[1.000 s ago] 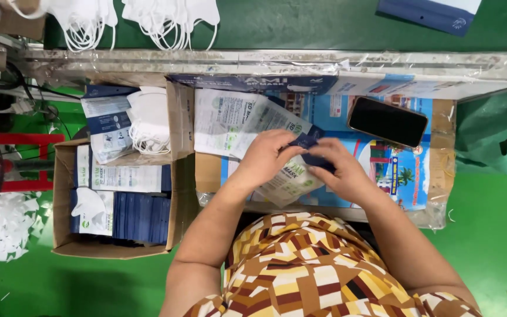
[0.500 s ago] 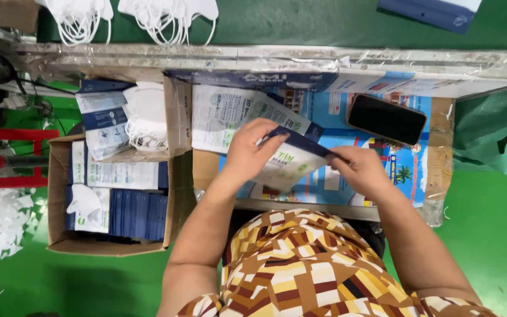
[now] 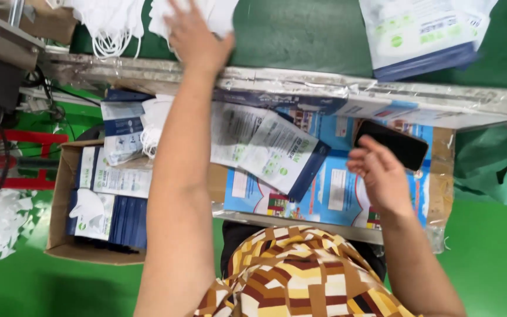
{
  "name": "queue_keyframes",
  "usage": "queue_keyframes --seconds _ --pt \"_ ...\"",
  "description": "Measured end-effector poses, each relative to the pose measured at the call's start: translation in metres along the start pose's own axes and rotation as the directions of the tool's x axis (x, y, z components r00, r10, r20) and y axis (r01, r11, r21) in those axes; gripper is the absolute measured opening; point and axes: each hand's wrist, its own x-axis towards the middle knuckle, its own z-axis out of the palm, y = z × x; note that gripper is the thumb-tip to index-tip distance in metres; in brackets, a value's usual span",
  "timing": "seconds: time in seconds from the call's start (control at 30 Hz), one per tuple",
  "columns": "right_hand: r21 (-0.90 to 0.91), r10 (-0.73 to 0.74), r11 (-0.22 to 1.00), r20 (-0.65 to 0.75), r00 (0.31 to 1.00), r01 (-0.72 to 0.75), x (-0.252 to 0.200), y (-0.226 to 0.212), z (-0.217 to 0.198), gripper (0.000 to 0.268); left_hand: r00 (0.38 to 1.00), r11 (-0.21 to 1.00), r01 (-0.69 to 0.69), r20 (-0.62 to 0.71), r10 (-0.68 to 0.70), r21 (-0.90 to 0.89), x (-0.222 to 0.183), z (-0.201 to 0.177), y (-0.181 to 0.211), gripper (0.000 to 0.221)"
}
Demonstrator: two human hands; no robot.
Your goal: Packing face masks into individual plastic sleeves and organizing them into boxes at a manufacturing station.
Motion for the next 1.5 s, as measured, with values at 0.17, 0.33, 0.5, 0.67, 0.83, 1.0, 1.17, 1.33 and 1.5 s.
queue_keyframes --seconds 0.17,0.33,0.5,0.67,0.83,1.0,1.17,1.33,1.5 --pt "-0.169 0.09 0.981 -0.046 0.995 -0.097 -0.012 0.016 -0.016 0.037 0.969 0.964 0.056 0.245 0.01 -0.26 0.022 -0.022 -0.043 0.037" --pt "-0.406 -0.075 0.909 0.057 0.996 0.092 -0.004 -0.021 0.032 0.051 0.786 0.264 0.452 0.52 0.334 -0.852 -0.066 -0.074 0.002 0.033" --pt "-0.129 -0.015 0.991 0.237 0.971 0.046 0.001 -0.039 0.063 0.069 0.374 0.297 0.54 0.541 0.753 -0.787 -0.195 -0.049 0.065 0.037" --pt "-0.345 0.034 0.937 -0.066 0.997 -0.055 -0.008 0.005 0.026 0.054 0.509 0.224 0.508 0.5 0.701 -0.832 -0.25 -0.032 0.12 0.047" --pt "-0.156 -0.05 0.987 -0.166 0.985 0.024 -0.009 0.032 -0.034 0.04 0.807 0.389 -0.008 0.224 0.547 -0.921 -0.281 -0.047 0.141 0.084" --pt "0.281 -0.046 0.957 -0.097 0.994 0.071 -0.004 0.038 -0.056 0.053 0.797 0.76 -0.349 0.253 0.548 -0.548 -0.339 0.022 0.135 0.055" --pt "0.329 -0.028 0.944 -0.023 0.999 0.034 -0.011 0.039 -0.059 0.054 0.765 0.673 -0.32 0.237 0.599 -0.667 -0.332 0.022 0.121 0.038" --pt "0.346 -0.021 0.938 0.007 1.0 0.017 -0.009 0.05 -0.074 0.051 0.828 0.83 -0.086 0.424 0.367 -0.551 -0.334 -0.031 0.14 0.098" --pt "0.329 -0.025 0.944 0.047 0.999 0.008 -0.008 0.048 -0.074 0.056 0.907 0.586 0.021 0.262 0.33 -0.81 -0.355 -0.03 0.152 0.085"
